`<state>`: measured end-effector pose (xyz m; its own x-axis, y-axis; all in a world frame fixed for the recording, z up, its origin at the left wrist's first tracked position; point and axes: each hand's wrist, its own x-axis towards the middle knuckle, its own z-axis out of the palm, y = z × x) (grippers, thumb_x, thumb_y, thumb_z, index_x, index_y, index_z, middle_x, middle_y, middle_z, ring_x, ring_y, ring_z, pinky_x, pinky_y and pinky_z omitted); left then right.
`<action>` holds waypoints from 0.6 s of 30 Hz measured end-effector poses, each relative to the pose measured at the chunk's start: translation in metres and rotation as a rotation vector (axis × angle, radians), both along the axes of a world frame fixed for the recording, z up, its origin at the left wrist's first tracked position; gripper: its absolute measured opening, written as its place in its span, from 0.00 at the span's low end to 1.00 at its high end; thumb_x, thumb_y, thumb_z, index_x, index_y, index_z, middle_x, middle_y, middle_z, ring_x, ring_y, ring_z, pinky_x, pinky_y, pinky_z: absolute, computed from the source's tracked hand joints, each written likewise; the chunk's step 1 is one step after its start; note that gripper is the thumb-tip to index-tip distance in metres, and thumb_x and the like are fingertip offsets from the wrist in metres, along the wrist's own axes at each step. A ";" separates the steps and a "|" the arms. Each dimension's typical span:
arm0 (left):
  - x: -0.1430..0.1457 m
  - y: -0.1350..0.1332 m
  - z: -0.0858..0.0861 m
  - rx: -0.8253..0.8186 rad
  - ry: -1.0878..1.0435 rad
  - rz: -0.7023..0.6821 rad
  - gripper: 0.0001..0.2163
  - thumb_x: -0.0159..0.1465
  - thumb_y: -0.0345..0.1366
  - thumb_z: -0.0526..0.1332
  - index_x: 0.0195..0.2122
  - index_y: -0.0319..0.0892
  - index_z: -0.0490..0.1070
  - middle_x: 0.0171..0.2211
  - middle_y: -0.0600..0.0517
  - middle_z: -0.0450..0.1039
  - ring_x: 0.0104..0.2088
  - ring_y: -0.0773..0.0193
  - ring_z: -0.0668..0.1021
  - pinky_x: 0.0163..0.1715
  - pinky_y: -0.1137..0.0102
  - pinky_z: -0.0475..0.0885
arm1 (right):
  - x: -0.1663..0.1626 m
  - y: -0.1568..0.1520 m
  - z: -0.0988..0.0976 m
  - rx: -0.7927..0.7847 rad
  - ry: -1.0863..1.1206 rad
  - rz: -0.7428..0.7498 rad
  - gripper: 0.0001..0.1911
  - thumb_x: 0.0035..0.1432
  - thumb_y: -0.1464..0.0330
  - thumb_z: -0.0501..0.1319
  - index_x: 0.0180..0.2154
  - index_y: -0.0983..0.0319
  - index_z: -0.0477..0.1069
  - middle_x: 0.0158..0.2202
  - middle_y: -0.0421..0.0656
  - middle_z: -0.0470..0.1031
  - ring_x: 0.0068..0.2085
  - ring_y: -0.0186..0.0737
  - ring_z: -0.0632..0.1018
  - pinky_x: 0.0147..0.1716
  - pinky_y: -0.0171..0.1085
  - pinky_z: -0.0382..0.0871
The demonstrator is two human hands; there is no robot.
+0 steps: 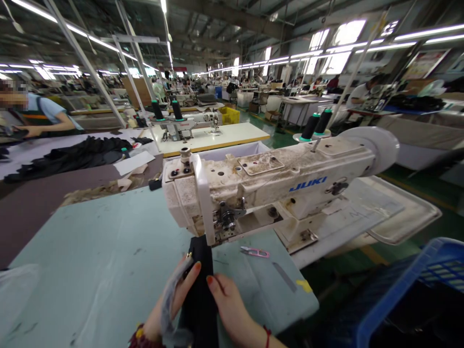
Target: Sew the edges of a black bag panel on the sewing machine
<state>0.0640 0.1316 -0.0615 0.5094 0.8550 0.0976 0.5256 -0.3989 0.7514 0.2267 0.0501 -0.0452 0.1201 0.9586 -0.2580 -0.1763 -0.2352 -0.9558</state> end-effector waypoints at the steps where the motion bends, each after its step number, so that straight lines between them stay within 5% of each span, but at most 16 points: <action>1: -0.002 0.001 -0.005 -0.010 0.009 -0.021 0.20 0.68 0.43 0.50 0.58 0.47 0.68 0.60 0.46 0.67 0.60 0.51 0.69 0.60 0.54 0.63 | -0.002 0.000 -0.001 -0.006 0.003 -0.012 0.31 0.54 0.40 0.52 0.25 0.63 0.60 0.23 0.38 0.57 0.26 0.29 0.57 0.25 0.31 0.53; 11: 0.004 -0.039 -0.026 0.100 -0.056 0.048 0.23 0.65 0.40 0.50 0.62 0.54 0.63 0.60 0.52 0.68 0.61 0.51 0.69 0.63 0.55 0.61 | 0.025 -0.009 0.031 -0.041 -0.125 0.053 0.25 0.54 0.49 0.56 0.20 0.62 0.57 0.19 0.37 0.52 0.22 0.28 0.54 0.19 0.30 0.45; 18: 0.025 -0.043 -0.026 0.067 -0.180 0.166 0.20 0.64 0.41 0.51 0.56 0.52 0.71 0.55 0.50 0.74 0.55 0.51 0.74 0.54 0.59 0.73 | 0.031 -0.008 0.019 -0.051 -0.220 0.041 0.23 0.55 0.52 0.56 0.19 0.62 0.57 0.18 0.37 0.52 0.23 0.28 0.54 0.20 0.31 0.44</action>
